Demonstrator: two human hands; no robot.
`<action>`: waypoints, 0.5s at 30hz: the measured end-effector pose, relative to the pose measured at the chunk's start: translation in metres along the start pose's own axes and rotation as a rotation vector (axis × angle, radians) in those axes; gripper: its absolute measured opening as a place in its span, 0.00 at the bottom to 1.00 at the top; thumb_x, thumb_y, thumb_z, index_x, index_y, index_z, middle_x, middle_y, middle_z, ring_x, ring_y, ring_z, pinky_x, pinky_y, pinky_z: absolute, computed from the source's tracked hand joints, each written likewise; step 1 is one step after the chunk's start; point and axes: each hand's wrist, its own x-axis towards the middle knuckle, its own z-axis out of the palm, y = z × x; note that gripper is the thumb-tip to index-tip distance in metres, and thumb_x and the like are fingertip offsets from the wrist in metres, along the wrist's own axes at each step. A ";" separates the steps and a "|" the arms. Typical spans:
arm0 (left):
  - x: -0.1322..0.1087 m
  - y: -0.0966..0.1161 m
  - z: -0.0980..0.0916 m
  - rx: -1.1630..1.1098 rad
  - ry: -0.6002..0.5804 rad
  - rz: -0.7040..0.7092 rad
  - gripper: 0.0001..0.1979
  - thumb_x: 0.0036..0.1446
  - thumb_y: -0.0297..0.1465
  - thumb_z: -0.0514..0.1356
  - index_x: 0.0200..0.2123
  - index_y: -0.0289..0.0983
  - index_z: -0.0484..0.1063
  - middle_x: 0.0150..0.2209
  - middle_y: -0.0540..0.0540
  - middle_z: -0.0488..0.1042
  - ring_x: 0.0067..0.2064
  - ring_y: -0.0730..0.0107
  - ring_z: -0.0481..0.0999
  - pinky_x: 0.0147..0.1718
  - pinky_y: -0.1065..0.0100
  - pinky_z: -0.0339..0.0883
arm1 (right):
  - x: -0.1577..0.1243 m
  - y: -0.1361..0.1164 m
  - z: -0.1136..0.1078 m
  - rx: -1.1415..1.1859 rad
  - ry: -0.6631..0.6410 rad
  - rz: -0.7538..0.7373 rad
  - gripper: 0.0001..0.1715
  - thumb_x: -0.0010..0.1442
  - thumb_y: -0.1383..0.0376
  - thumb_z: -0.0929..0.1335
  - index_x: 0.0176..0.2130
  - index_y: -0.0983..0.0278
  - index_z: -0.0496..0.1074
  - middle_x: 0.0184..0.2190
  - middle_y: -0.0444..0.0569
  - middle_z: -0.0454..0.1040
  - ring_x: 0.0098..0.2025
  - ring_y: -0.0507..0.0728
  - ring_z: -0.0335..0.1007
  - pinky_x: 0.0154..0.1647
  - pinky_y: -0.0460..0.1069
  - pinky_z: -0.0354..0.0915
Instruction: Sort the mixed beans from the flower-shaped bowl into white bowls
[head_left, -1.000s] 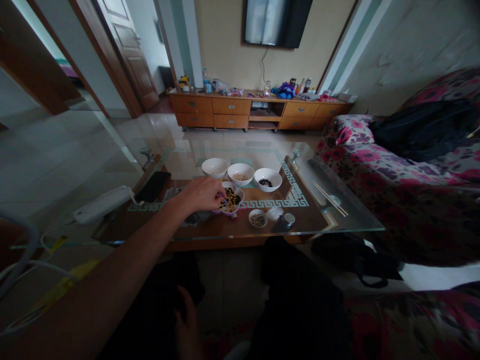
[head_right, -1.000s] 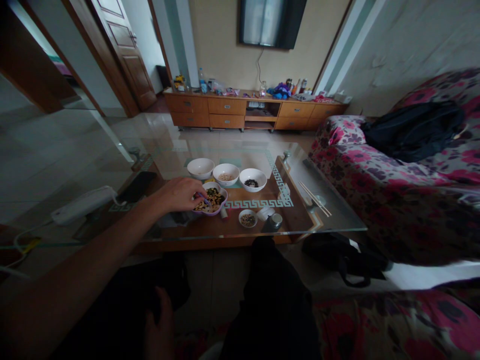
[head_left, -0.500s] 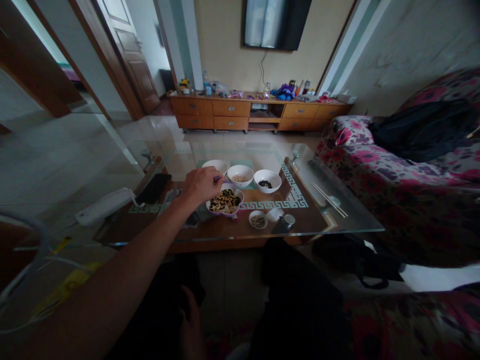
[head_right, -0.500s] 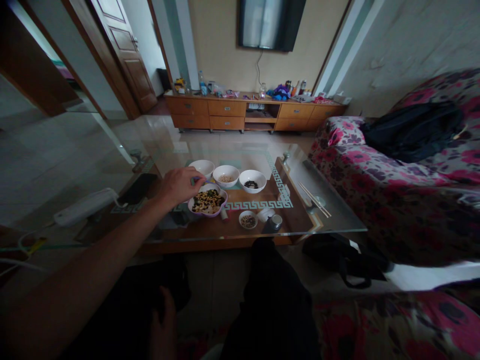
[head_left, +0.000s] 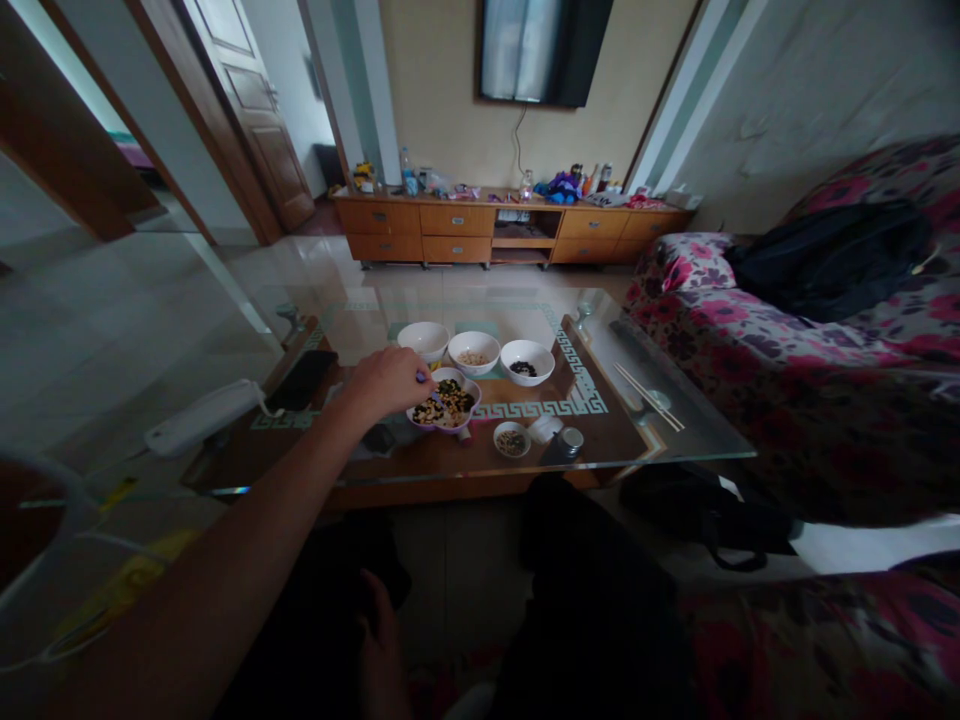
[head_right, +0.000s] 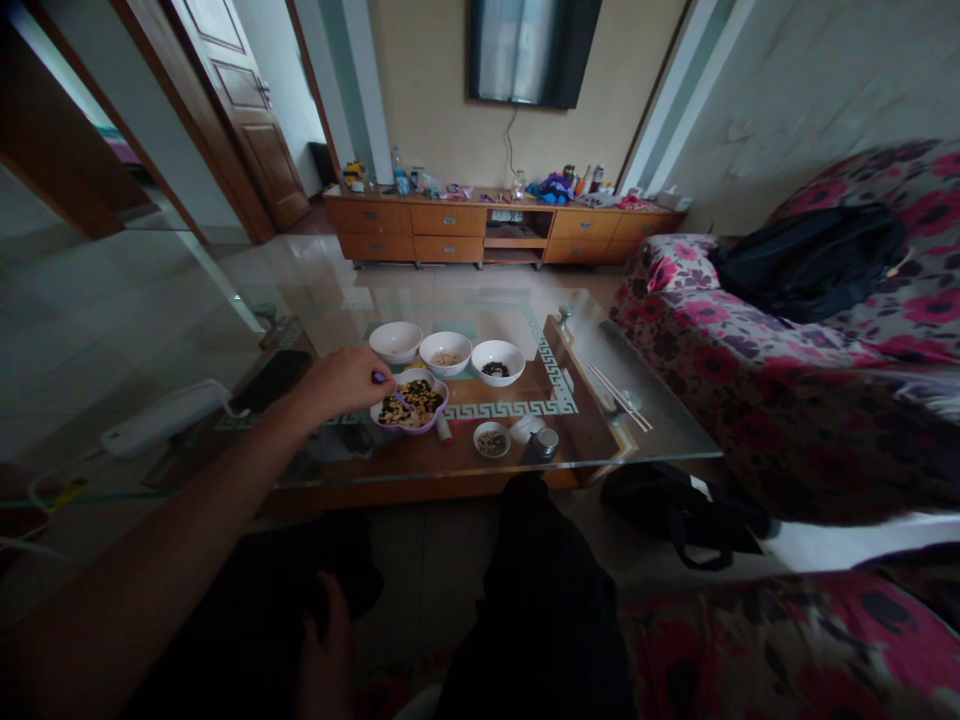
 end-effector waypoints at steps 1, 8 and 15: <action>-0.001 -0.002 0.001 -0.004 -0.005 0.006 0.12 0.59 0.39 0.61 0.38 0.46 0.86 0.41 0.42 0.82 0.41 0.53 0.80 0.40 0.60 0.71 | -0.001 0.000 0.001 -0.008 0.000 0.002 0.32 0.62 0.62 0.64 0.64 0.62 0.71 0.66 0.54 0.68 0.69 0.62 0.62 0.72 0.60 0.55; -0.001 -0.002 0.011 -0.042 -0.032 -0.010 0.13 0.59 0.37 0.61 0.39 0.46 0.86 0.38 0.42 0.82 0.40 0.53 0.81 0.39 0.60 0.72 | -0.001 0.002 0.003 -0.005 -0.004 0.016 0.32 0.61 0.63 0.65 0.64 0.62 0.72 0.66 0.55 0.68 0.70 0.62 0.62 0.73 0.61 0.55; -0.001 0.005 0.012 -0.048 -0.051 -0.059 0.12 0.58 0.37 0.62 0.40 0.45 0.86 0.40 0.40 0.82 0.41 0.52 0.81 0.39 0.60 0.72 | -0.002 0.000 0.002 -0.015 -0.028 0.011 0.33 0.62 0.63 0.64 0.65 0.63 0.70 0.67 0.54 0.67 0.71 0.62 0.60 0.74 0.61 0.52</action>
